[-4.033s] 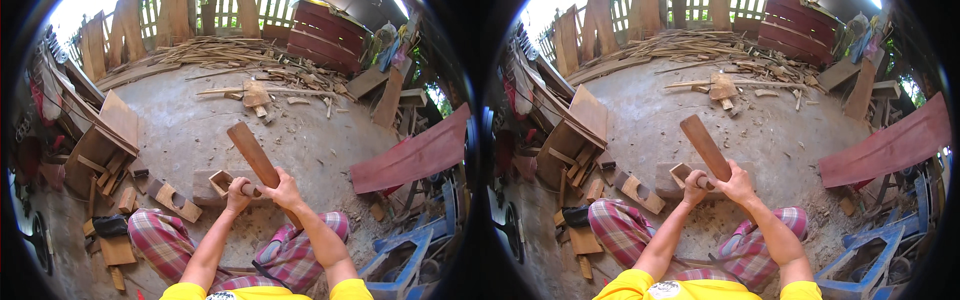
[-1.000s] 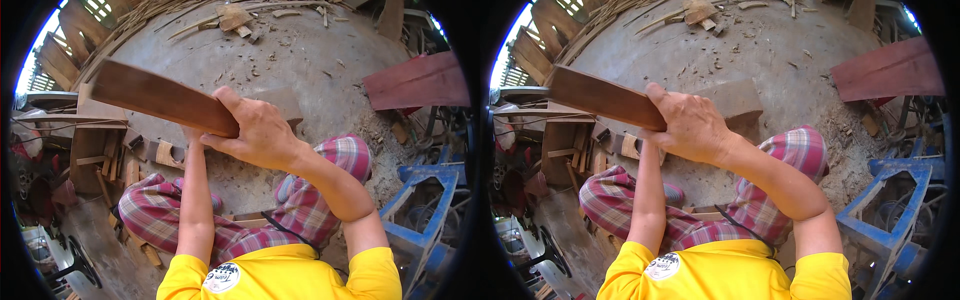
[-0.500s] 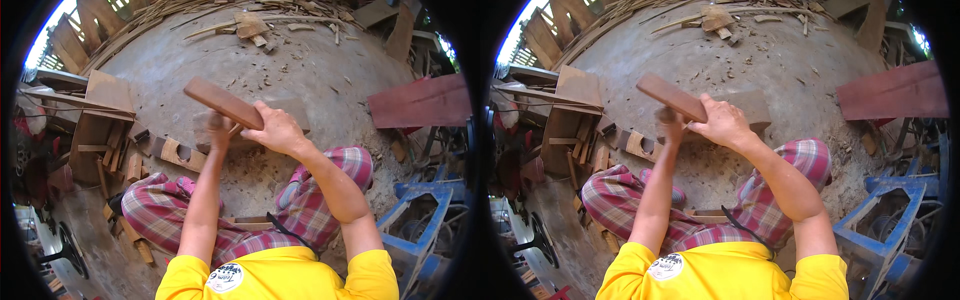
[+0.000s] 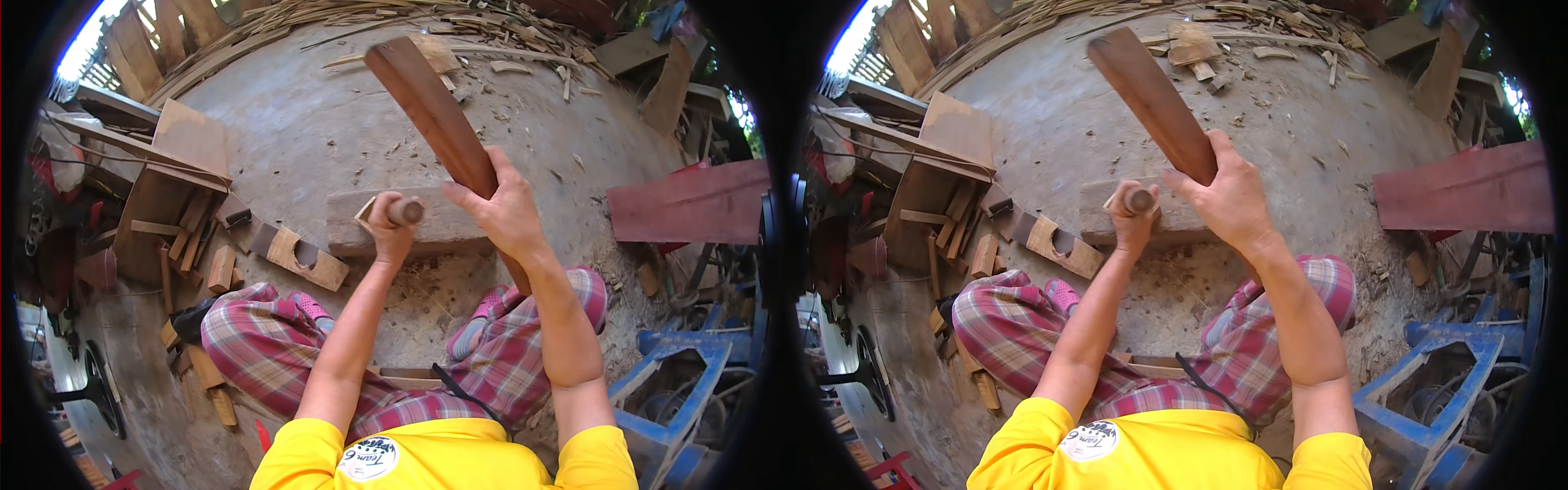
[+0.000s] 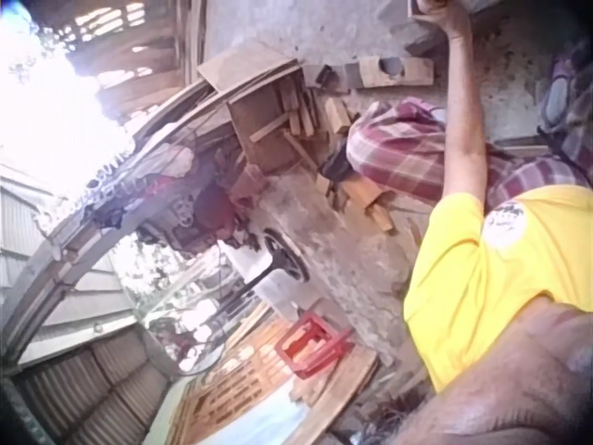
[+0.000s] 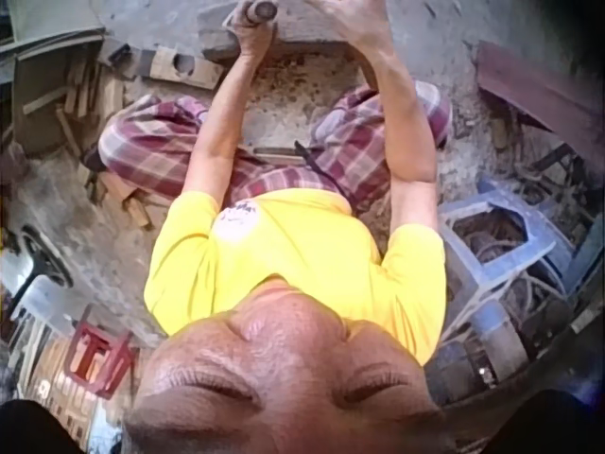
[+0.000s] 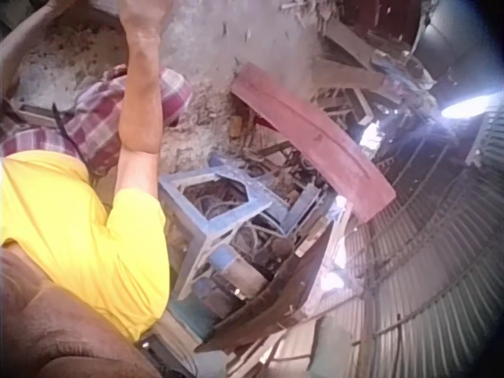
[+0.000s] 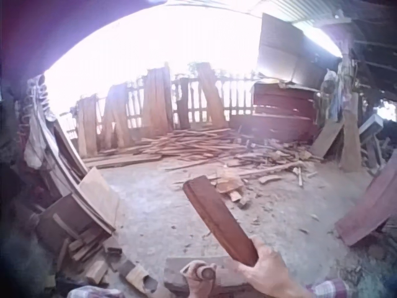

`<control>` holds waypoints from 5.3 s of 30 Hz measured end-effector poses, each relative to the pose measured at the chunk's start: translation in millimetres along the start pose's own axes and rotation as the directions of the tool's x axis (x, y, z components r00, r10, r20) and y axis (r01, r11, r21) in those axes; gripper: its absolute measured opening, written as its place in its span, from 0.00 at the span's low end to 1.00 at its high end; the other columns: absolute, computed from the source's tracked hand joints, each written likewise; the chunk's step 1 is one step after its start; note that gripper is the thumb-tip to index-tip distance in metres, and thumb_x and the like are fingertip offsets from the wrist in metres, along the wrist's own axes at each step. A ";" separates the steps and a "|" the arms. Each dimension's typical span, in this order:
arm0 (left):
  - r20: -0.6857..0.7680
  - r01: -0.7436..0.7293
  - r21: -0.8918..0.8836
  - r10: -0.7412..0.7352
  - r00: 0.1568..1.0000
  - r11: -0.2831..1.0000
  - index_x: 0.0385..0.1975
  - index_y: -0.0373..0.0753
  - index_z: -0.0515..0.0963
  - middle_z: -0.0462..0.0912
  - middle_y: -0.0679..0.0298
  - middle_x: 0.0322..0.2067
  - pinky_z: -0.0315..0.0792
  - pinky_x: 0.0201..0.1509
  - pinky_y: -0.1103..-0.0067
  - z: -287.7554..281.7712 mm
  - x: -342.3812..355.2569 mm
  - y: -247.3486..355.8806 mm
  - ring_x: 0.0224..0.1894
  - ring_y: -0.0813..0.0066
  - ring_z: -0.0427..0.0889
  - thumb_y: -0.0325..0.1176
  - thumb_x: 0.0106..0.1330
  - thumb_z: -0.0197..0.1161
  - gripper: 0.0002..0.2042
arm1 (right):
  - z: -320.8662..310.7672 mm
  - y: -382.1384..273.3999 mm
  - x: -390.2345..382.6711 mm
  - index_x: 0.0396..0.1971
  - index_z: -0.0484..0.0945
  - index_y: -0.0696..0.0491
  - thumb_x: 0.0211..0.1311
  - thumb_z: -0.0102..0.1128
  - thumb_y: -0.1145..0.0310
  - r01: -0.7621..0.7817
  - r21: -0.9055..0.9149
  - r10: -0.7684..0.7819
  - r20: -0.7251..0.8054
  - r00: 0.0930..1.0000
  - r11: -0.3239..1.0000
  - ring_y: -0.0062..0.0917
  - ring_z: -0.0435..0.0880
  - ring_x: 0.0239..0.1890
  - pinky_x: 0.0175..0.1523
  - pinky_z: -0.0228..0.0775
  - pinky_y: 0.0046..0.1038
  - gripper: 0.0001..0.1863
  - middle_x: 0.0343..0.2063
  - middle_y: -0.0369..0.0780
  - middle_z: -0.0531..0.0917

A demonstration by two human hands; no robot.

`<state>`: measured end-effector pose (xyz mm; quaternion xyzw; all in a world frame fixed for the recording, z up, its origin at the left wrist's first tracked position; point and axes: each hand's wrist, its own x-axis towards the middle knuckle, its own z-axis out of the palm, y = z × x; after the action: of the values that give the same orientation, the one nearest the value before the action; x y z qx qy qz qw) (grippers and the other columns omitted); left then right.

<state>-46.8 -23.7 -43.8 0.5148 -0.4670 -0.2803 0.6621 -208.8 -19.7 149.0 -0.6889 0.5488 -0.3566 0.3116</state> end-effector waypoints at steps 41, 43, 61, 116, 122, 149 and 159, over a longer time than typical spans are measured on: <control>0.447 -0.415 0.287 0.263 0.855 0.863 0.35 0.44 0.76 0.73 0.60 0.35 0.65 0.50 0.65 2.7 -39.2 -17.7 0.43 0.57 0.73 0.22 0.42 0.63 0.17 | -20.5 26.0 -47.1 0.44 0.75 0.55 0.52 0.73 0.63 -0.328 0.001 0.328 0.059 0.943 0.945 0.22 0.81 0.29 0.30 0.73 0.26 0.23 0.30 0.38 0.82; 0.283 -0.342 0.272 0.265 0.922 0.900 0.38 0.44 0.75 0.71 0.60 0.37 0.65 0.47 0.67 2.7 -25.4 -14.5 0.43 0.57 0.72 0.19 0.44 0.62 0.19 | -25.4 24.3 -61.4 0.46 0.73 0.53 0.54 0.71 0.66 -0.269 0.048 0.267 0.037 0.963 0.962 0.19 0.77 0.23 0.26 0.70 0.23 0.22 0.27 0.36 0.78; -0.371 -0.151 0.008 0.143 0.918 0.989 0.38 0.40 0.73 0.70 0.59 0.31 0.70 0.40 0.72 -0.9 20.7 -13.5 0.37 0.58 0.74 0.15 0.46 0.60 0.18 | 53.3 -8.9 -98.5 0.52 0.66 0.55 0.55 0.69 0.71 -0.034 -0.177 0.034 -0.001 0.999 0.984 0.20 0.78 0.22 0.38 0.72 0.21 0.27 0.23 0.37 0.76; 0.131 -0.188 0.201 0.164 0.978 0.961 0.32 0.43 0.74 0.78 0.59 0.30 0.69 0.41 0.62 1.7 -7.1 -6.6 0.39 0.51 0.77 0.19 0.44 0.60 0.14 | 27.4 -57.4 -65.0 0.46 0.70 0.54 0.56 0.69 0.65 -0.351 0.059 0.317 0.310 0.896 0.935 0.17 0.73 0.16 0.21 0.68 0.20 0.22 0.23 0.34 0.74; -0.210 -0.191 0.127 0.215 0.954 0.973 0.31 0.44 0.73 0.75 0.61 0.30 0.66 0.40 0.62 -0.9 9.2 -7.0 0.38 0.53 0.75 0.19 0.47 0.61 0.13 | 8.3 -91.5 -71.6 0.47 0.70 0.55 0.54 0.70 0.72 -0.192 0.054 0.181 0.160 0.970 0.980 0.16 0.75 0.21 0.24 0.69 0.19 0.22 0.26 0.34 0.77; 0.036 -0.170 0.105 0.167 0.985 0.980 0.32 0.39 0.77 0.79 0.55 0.32 0.72 0.40 0.61 17.2 -28.5 -17.3 0.38 0.48 0.77 0.26 0.52 0.65 0.08 | 43.2 -30.9 -67.2 0.45 0.70 0.55 0.55 0.70 0.61 -0.265 -0.280 0.357 0.364 0.860 0.923 0.17 0.73 0.19 0.21 0.69 0.22 0.23 0.24 0.34 0.74; -0.232 -0.114 0.172 0.152 0.961 0.978 0.29 0.44 0.73 0.73 0.59 0.30 0.65 0.40 0.63 8.8 6.2 1.3 0.38 0.53 0.73 0.19 0.49 0.60 0.11 | 19.4 -63.2 -92.5 0.49 0.68 0.53 0.58 0.69 0.69 -0.160 0.008 0.160 0.025 0.987 0.987 0.15 0.74 0.23 0.24 0.69 0.19 0.22 0.29 0.34 0.76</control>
<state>-52.4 -32.3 -40.2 0.5632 -0.4364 -0.1320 0.6891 -172.2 84.4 176.3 -0.6452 0.5968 -0.3247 0.3493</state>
